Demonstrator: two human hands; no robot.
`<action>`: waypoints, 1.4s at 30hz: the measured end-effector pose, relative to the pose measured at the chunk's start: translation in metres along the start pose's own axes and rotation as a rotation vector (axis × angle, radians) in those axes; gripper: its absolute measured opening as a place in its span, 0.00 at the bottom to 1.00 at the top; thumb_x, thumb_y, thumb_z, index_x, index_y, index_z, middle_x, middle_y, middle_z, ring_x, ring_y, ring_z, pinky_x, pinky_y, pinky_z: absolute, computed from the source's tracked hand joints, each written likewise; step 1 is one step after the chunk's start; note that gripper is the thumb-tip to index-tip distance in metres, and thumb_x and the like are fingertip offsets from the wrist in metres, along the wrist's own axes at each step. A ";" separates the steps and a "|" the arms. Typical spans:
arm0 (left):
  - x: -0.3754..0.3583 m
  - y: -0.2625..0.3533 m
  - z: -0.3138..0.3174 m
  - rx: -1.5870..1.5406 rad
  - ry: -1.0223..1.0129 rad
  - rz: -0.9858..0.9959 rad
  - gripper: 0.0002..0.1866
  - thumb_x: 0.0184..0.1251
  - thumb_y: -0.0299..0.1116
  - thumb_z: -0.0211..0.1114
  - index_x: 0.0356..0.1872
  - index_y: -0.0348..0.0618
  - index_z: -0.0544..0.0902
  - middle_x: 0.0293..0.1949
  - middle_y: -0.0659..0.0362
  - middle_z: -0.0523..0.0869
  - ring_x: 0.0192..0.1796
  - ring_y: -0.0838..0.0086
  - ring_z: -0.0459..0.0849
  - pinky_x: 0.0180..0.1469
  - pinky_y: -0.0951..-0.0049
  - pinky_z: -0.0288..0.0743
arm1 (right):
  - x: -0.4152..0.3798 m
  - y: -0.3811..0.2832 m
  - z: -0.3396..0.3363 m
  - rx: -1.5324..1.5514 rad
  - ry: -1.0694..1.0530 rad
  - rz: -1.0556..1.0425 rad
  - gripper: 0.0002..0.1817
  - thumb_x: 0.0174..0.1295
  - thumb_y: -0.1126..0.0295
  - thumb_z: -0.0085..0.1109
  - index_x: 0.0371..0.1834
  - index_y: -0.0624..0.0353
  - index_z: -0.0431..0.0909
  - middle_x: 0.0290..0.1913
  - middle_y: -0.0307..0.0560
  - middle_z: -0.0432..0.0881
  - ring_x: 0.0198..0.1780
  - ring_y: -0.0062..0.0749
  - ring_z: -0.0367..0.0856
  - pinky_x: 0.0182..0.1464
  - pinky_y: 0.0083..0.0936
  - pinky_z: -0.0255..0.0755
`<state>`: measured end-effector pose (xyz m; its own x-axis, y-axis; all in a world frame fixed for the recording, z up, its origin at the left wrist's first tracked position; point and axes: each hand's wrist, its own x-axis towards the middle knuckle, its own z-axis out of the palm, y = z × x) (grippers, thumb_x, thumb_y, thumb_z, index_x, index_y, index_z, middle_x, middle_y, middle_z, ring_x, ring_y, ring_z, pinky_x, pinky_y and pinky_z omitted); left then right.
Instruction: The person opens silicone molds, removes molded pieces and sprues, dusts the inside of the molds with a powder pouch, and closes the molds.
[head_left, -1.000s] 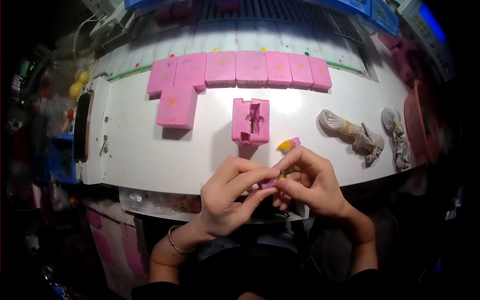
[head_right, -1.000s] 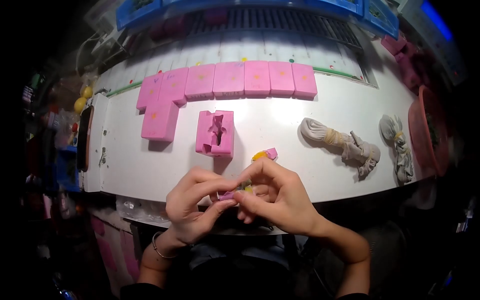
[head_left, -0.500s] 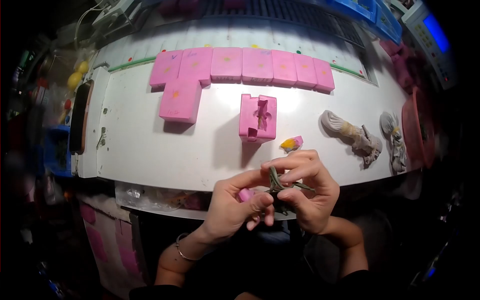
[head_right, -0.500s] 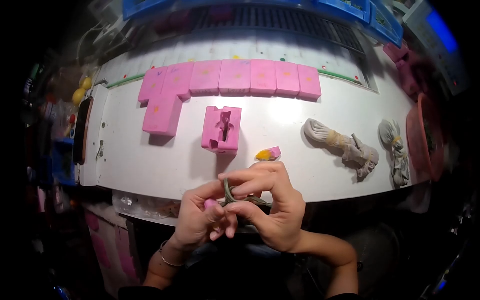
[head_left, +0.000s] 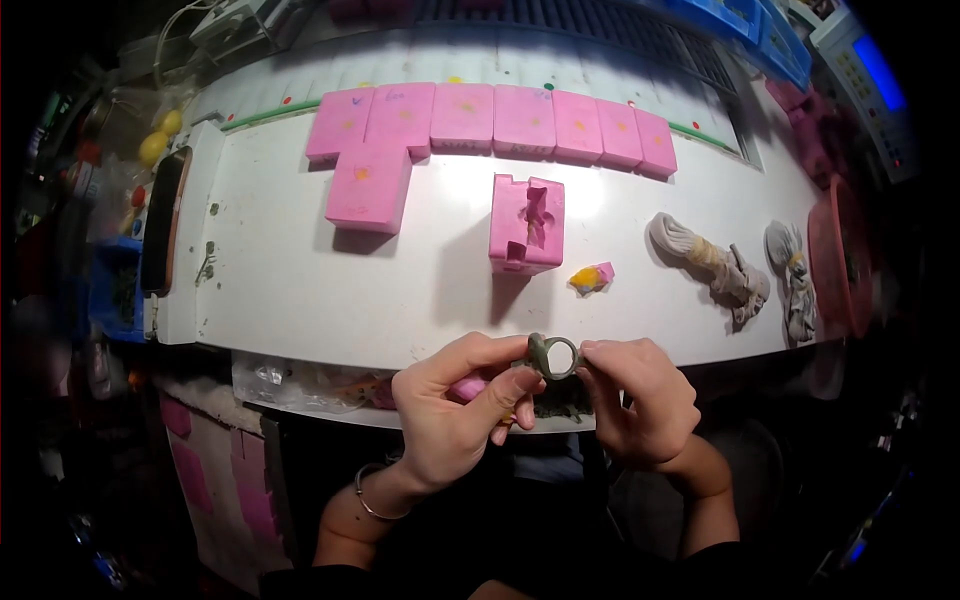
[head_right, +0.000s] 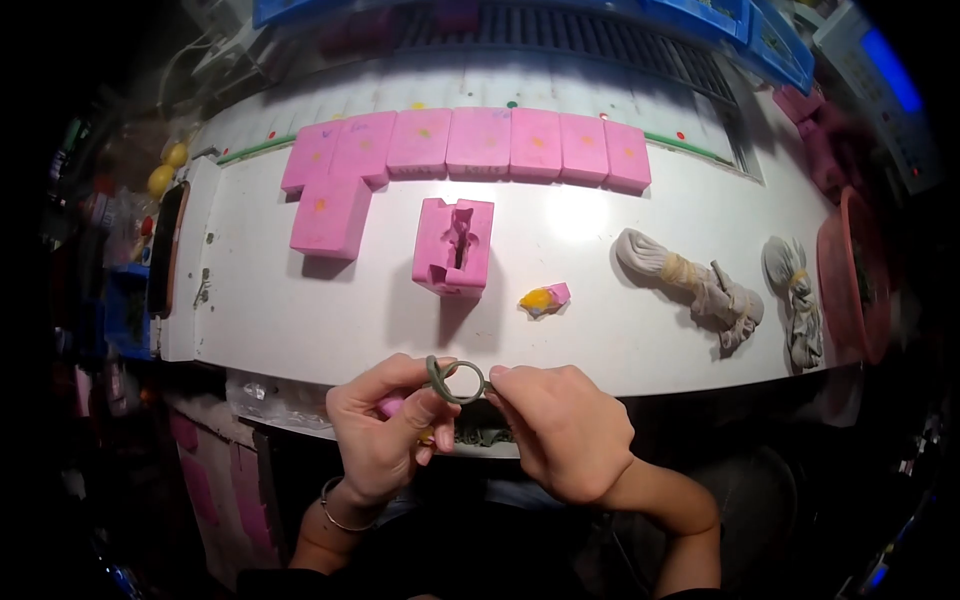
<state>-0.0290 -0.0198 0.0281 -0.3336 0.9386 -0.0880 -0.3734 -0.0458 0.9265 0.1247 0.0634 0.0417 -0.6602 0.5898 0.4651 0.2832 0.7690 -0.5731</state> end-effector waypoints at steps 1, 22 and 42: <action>0.000 0.000 0.000 0.000 -0.003 -0.002 0.10 0.67 0.25 0.62 0.46 0.28 0.81 0.28 0.53 0.83 0.21 0.80 0.80 0.16 0.88 0.65 | -0.001 0.000 0.000 -0.002 0.001 0.003 0.18 0.53 0.78 0.66 0.48 0.60 0.78 0.32 0.49 0.83 0.29 0.38 0.79 0.28 0.27 0.72; 0.001 0.008 0.000 0.662 0.051 0.367 0.13 0.51 0.16 0.71 0.40 0.31 0.85 0.28 0.56 0.83 0.25 0.82 0.80 0.26 0.84 0.70 | 0.007 -0.002 -0.014 0.590 -0.191 0.501 0.07 0.64 0.76 0.59 0.43 0.66 0.79 0.26 0.43 0.82 0.23 0.17 0.78 0.25 0.15 0.71; -0.002 0.017 -0.020 0.637 0.011 0.655 0.15 0.51 0.19 0.74 0.41 0.32 0.83 0.31 0.54 0.84 0.27 0.74 0.83 0.27 0.79 0.77 | 0.046 -0.011 -0.017 1.075 -0.420 0.724 0.07 0.68 0.76 0.53 0.43 0.69 0.76 0.27 0.41 0.79 0.24 0.15 0.74 0.25 0.12 0.68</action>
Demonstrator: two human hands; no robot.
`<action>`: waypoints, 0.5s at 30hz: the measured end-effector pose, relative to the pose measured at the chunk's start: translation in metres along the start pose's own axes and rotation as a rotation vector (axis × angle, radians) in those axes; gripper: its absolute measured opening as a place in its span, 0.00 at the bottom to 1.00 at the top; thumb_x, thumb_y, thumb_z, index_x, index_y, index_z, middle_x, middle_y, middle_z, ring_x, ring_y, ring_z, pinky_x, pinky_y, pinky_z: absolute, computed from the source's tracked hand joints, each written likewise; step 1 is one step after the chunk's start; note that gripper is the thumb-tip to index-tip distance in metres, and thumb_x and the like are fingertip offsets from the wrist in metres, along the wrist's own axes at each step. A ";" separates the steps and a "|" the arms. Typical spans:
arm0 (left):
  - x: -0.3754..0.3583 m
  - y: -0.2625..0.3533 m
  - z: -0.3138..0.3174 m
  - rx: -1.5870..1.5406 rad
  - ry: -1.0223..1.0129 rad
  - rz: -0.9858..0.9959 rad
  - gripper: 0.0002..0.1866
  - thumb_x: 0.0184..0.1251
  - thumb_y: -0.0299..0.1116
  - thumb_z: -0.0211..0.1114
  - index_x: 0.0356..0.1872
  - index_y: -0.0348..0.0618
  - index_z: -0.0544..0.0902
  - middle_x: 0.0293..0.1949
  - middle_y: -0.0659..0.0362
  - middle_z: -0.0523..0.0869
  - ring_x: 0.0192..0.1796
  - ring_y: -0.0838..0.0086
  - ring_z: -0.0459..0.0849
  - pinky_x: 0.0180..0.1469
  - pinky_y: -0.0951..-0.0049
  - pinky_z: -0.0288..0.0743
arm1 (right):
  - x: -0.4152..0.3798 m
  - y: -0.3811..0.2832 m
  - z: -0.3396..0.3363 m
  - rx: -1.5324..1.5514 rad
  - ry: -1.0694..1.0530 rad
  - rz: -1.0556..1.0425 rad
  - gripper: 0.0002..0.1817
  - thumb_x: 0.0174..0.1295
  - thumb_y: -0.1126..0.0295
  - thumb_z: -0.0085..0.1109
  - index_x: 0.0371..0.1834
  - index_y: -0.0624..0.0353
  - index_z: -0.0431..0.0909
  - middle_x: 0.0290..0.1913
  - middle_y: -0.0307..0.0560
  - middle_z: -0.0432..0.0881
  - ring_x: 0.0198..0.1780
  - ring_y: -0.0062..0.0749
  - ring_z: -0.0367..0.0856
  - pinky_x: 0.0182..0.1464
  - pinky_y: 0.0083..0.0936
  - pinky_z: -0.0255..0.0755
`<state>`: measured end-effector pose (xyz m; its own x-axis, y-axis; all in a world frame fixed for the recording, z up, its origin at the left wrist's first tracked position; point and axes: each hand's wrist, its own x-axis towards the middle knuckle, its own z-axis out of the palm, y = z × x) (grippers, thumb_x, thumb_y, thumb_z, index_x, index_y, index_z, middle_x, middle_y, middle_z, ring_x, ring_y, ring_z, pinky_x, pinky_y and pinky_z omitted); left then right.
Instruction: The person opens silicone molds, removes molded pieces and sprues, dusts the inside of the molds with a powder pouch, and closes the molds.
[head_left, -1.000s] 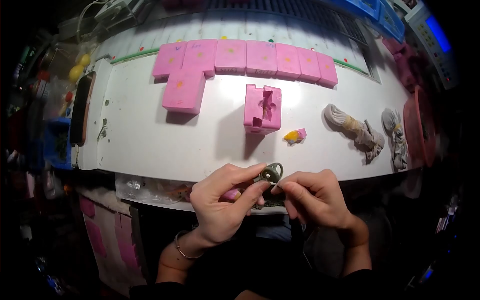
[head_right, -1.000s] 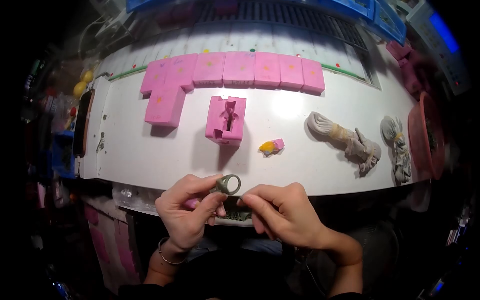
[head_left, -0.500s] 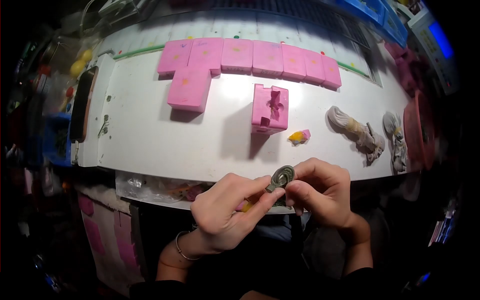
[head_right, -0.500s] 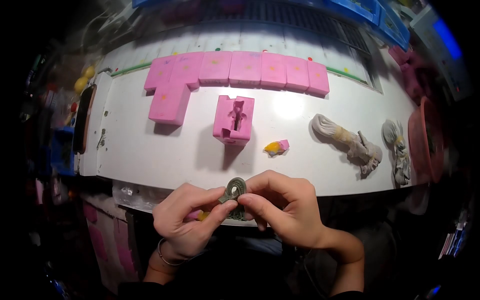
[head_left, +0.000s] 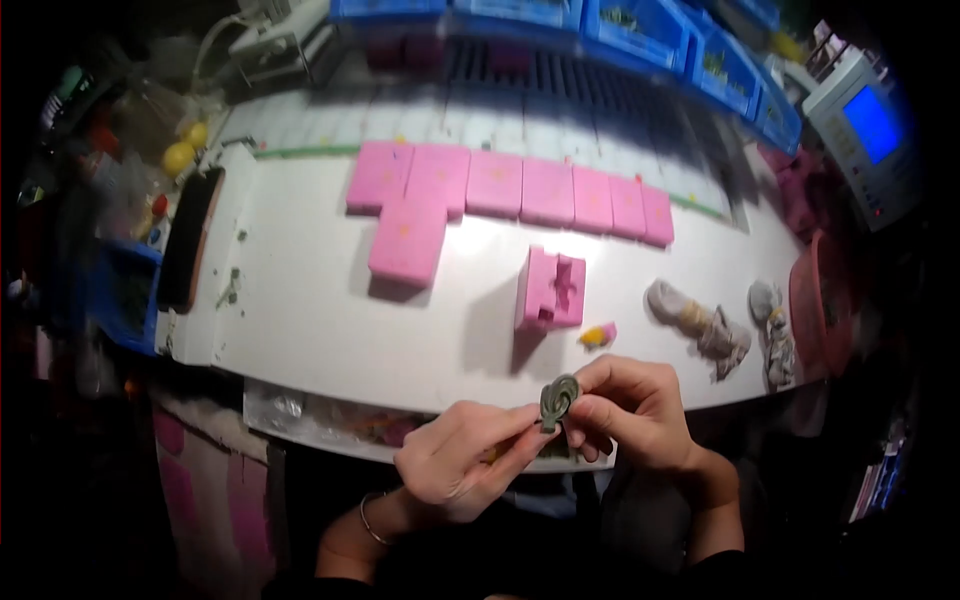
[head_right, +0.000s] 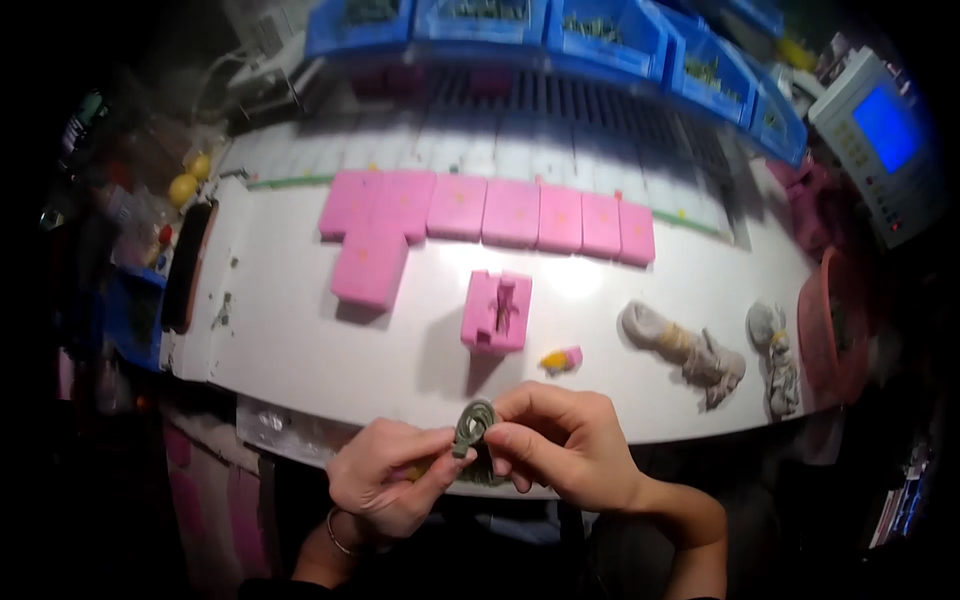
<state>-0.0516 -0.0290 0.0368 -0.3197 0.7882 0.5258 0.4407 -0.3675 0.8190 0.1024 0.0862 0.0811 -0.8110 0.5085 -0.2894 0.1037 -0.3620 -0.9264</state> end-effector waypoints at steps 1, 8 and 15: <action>0.000 -0.003 0.002 -0.041 0.035 -0.051 0.15 0.51 0.20 0.74 0.41 0.32 0.83 0.30 0.54 0.84 0.27 0.74 0.83 0.27 0.80 0.77 | 0.005 -0.006 -0.003 -0.115 0.003 -0.021 0.07 0.67 0.75 0.54 0.42 0.68 0.77 0.27 0.41 0.79 0.25 0.15 0.75 0.26 0.13 0.68; 0.005 -0.034 0.006 -0.131 0.143 -0.342 0.13 0.58 0.20 0.68 0.45 0.34 0.80 0.39 0.54 0.81 0.38 0.76 0.82 0.37 0.79 0.79 | 0.113 -0.103 -0.021 -0.863 0.079 -0.274 0.10 0.64 0.71 0.56 0.33 0.68 0.81 0.23 0.46 0.82 0.23 0.20 0.80 0.26 0.17 0.72; -0.007 -0.049 0.000 -0.301 0.202 -0.438 0.16 0.66 0.15 0.52 0.54 0.34 0.69 0.48 0.54 0.78 0.48 0.77 0.80 0.49 0.79 0.76 | 0.163 -0.134 -0.030 -0.474 0.429 -0.729 0.12 0.66 0.74 0.50 0.44 0.68 0.82 0.31 0.49 0.85 0.26 0.23 0.83 0.26 0.18 0.74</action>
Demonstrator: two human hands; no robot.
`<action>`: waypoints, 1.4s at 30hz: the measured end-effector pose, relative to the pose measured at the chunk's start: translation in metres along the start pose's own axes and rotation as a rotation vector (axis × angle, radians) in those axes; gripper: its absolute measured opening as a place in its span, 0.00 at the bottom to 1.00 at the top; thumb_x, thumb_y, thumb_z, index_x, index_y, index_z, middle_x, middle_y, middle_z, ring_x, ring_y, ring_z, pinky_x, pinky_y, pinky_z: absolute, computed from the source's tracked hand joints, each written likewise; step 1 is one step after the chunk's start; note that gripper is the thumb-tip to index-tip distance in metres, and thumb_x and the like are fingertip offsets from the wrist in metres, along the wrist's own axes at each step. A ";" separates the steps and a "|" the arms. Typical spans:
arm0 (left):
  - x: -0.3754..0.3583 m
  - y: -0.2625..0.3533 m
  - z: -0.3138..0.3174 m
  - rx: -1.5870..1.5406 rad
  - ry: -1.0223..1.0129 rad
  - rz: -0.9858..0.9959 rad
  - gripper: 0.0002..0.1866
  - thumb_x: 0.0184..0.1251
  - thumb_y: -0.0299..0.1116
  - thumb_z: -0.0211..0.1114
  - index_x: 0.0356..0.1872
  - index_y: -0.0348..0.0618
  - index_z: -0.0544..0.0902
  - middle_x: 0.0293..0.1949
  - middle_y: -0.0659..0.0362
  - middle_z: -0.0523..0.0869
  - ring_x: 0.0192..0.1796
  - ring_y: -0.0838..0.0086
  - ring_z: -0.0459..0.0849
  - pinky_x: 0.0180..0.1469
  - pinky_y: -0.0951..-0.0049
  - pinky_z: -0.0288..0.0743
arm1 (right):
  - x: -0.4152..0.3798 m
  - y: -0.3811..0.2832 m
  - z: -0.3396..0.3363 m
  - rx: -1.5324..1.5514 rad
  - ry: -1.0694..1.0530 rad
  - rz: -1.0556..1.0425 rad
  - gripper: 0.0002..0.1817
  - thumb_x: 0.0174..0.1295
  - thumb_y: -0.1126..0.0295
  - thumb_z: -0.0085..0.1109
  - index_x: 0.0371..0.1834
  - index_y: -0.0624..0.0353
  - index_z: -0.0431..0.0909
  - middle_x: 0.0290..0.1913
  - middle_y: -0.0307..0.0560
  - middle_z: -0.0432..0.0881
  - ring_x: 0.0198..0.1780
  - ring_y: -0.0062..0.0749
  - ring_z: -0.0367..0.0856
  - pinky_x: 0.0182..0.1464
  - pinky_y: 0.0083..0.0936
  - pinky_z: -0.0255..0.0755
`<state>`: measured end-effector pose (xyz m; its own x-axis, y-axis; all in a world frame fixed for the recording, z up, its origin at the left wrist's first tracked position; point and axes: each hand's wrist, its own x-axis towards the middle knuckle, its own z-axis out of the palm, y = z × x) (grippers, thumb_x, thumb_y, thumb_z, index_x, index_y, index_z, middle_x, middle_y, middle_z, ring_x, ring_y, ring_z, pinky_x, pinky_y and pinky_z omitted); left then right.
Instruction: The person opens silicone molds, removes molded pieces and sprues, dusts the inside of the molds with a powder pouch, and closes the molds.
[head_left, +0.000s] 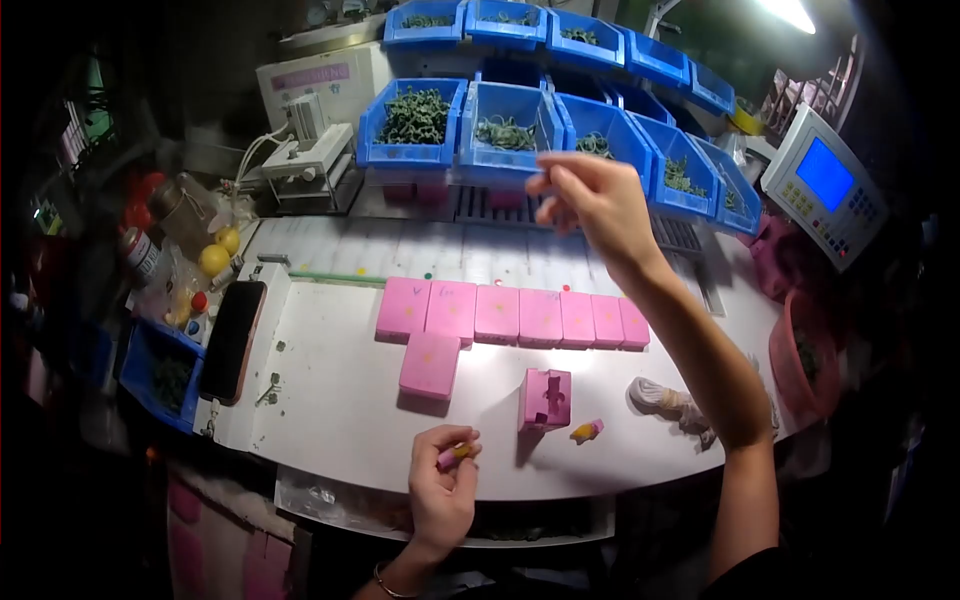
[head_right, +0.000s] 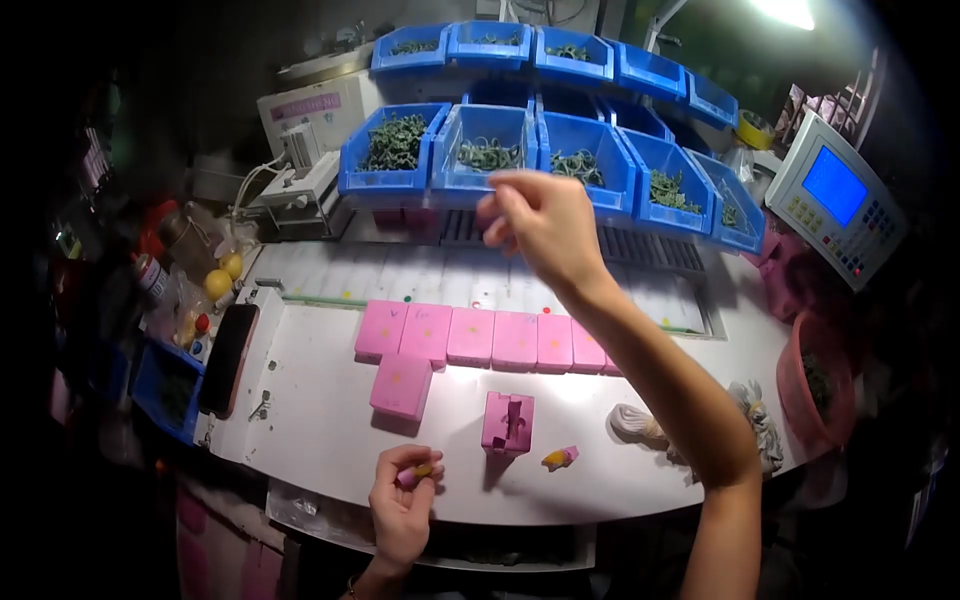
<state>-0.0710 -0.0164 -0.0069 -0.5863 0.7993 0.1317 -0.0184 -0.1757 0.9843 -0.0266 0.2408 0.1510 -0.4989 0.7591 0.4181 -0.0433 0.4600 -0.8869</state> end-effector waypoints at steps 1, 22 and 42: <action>-0.003 -0.002 -0.003 -0.023 0.027 -0.018 0.15 0.67 0.15 0.51 0.54 0.34 0.69 0.49 0.54 0.78 0.48 0.77 0.79 0.49 0.78 0.76 | -0.017 0.005 -0.006 -0.064 -0.071 -0.018 0.12 0.66 0.75 0.50 0.44 0.68 0.82 0.31 0.49 0.85 0.27 0.23 0.83 0.26 0.18 0.74; -0.010 0.013 0.031 -0.232 -0.345 -0.224 0.18 0.64 0.14 0.58 0.56 0.30 0.75 0.55 0.53 0.76 0.55 0.70 0.80 0.58 0.75 0.76 | -0.224 0.048 -0.052 -0.320 -0.238 0.089 0.14 0.56 0.79 0.63 0.46 0.61 0.80 0.40 0.46 0.76 0.36 0.29 0.79 0.34 0.21 0.74; -0.009 0.018 0.036 -0.363 -0.513 -0.425 0.24 0.69 0.19 0.56 0.65 0.25 0.64 0.60 0.44 0.74 0.59 0.64 0.77 0.57 0.71 0.78 | -0.223 0.031 -0.062 0.060 -0.372 0.118 0.15 0.54 0.87 0.59 0.45 0.64 0.79 0.47 0.48 0.78 0.45 0.30 0.82 0.47 0.22 0.80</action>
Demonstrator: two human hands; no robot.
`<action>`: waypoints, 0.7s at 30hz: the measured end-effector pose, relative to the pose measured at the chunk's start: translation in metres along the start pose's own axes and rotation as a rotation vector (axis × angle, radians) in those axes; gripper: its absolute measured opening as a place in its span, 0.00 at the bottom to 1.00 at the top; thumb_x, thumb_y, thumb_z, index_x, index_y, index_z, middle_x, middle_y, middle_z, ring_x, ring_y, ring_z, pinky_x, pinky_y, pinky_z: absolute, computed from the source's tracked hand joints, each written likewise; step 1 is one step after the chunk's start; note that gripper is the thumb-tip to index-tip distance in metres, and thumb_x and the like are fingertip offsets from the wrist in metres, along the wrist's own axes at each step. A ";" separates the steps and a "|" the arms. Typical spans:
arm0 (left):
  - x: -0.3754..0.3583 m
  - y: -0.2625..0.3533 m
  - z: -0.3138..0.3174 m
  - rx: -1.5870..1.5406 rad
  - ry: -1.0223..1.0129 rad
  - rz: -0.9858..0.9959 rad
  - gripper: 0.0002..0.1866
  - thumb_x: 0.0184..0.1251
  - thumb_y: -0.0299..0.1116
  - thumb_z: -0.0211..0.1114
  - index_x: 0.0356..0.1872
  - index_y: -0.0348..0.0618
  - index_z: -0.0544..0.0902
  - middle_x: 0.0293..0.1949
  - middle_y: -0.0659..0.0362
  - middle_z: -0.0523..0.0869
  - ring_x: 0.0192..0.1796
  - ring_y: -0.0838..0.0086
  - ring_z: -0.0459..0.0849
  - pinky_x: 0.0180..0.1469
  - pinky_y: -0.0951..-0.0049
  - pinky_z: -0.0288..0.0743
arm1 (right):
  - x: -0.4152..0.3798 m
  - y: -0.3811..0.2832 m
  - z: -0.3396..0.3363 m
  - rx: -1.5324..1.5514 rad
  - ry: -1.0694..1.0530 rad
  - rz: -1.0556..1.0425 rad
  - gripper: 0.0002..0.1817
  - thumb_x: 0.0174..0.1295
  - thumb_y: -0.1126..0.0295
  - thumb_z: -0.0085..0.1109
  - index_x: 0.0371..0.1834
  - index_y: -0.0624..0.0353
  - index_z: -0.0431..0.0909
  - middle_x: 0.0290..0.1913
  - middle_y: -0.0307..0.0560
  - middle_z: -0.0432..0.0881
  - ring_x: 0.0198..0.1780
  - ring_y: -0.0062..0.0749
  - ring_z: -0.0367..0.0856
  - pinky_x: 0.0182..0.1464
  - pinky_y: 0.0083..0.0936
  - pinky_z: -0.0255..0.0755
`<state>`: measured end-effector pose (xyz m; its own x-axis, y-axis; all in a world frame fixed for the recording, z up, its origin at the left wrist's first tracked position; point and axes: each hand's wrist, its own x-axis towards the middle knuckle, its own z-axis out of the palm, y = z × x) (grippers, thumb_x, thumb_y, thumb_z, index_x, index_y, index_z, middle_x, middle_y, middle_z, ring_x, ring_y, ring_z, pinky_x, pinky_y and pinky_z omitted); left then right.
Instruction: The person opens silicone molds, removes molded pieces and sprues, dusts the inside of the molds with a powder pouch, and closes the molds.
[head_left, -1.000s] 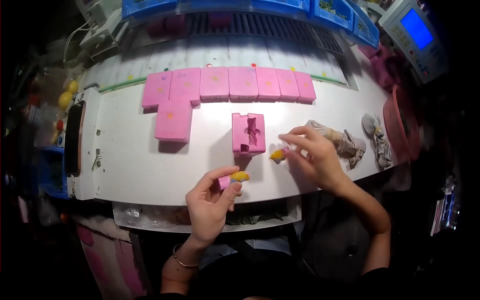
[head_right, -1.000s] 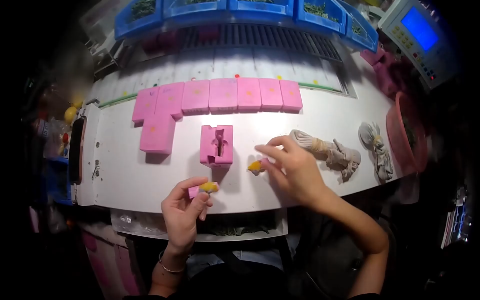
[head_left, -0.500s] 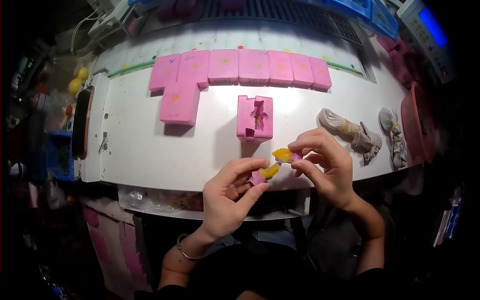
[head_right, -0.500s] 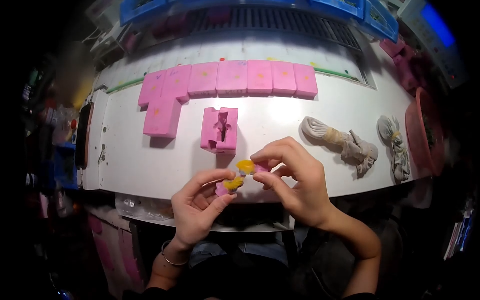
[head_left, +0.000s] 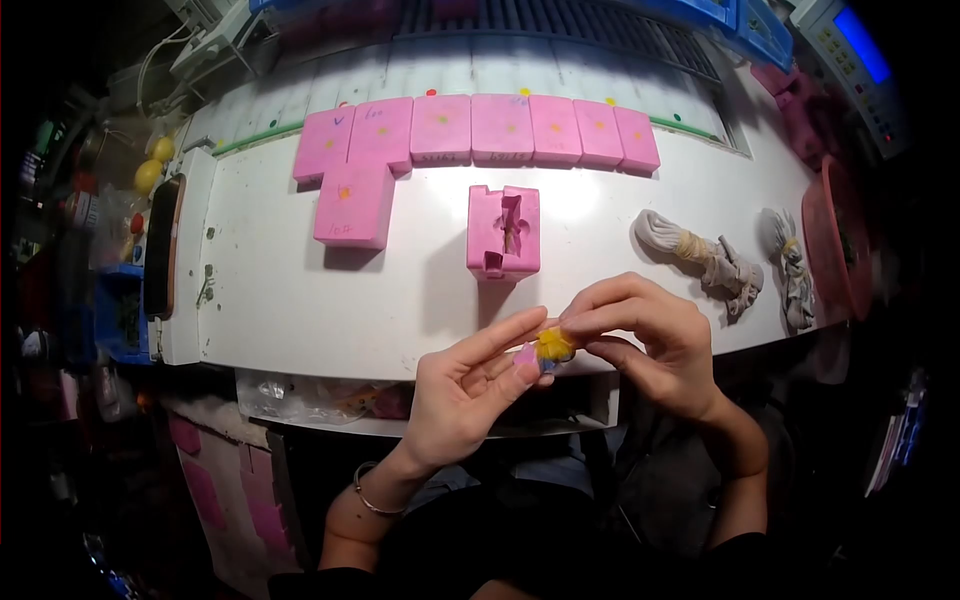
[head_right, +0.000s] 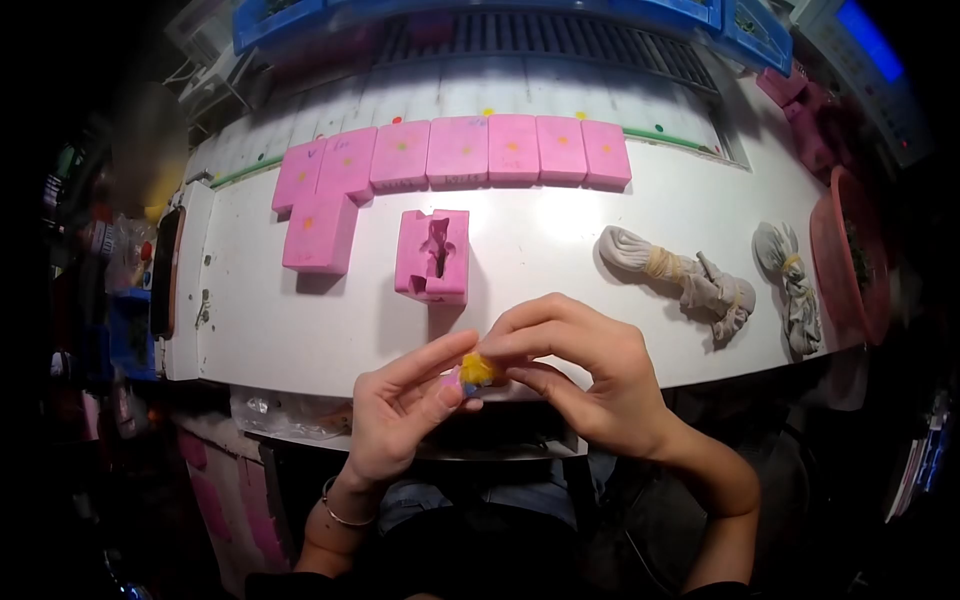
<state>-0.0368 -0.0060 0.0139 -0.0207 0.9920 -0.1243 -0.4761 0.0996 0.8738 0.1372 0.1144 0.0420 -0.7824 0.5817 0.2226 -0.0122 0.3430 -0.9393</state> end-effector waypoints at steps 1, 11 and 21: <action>0.000 -0.001 0.000 0.020 0.014 -0.014 0.24 0.69 0.19 0.56 0.65 0.25 0.64 0.59 0.44 0.74 0.59 0.64 0.78 0.57 0.71 0.78 | 0.000 0.000 -0.001 -0.078 -0.053 -0.051 0.14 0.55 0.87 0.59 0.45 0.64 0.79 0.47 0.48 0.78 0.45 0.31 0.82 0.48 0.23 0.80; 0.008 -0.011 0.013 -0.304 -0.003 -0.046 0.22 0.75 0.28 0.50 0.66 0.29 0.63 0.54 0.47 0.79 0.54 0.66 0.82 0.54 0.71 0.80 | -0.003 -0.009 0.020 -0.343 0.135 -0.097 0.27 0.49 0.82 0.67 0.57 0.67 0.74 0.52 0.54 0.76 0.49 0.39 0.81 0.50 0.26 0.77; 0.009 -0.002 0.011 -0.146 0.017 -0.045 0.20 0.76 0.30 0.49 0.64 0.31 0.69 0.47 0.51 0.80 0.38 0.75 0.82 0.34 0.82 0.76 | -0.004 -0.001 0.007 0.090 0.153 0.090 0.17 0.57 0.87 0.56 0.50 0.65 0.80 0.47 0.52 0.80 0.46 0.31 0.82 0.49 0.22 0.77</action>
<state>-0.0264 0.0042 0.0165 -0.0103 0.9852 -0.1711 -0.5994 0.1309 0.7897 0.1360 0.1067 0.0402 -0.6794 0.7145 0.1671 -0.0072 0.2212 -0.9752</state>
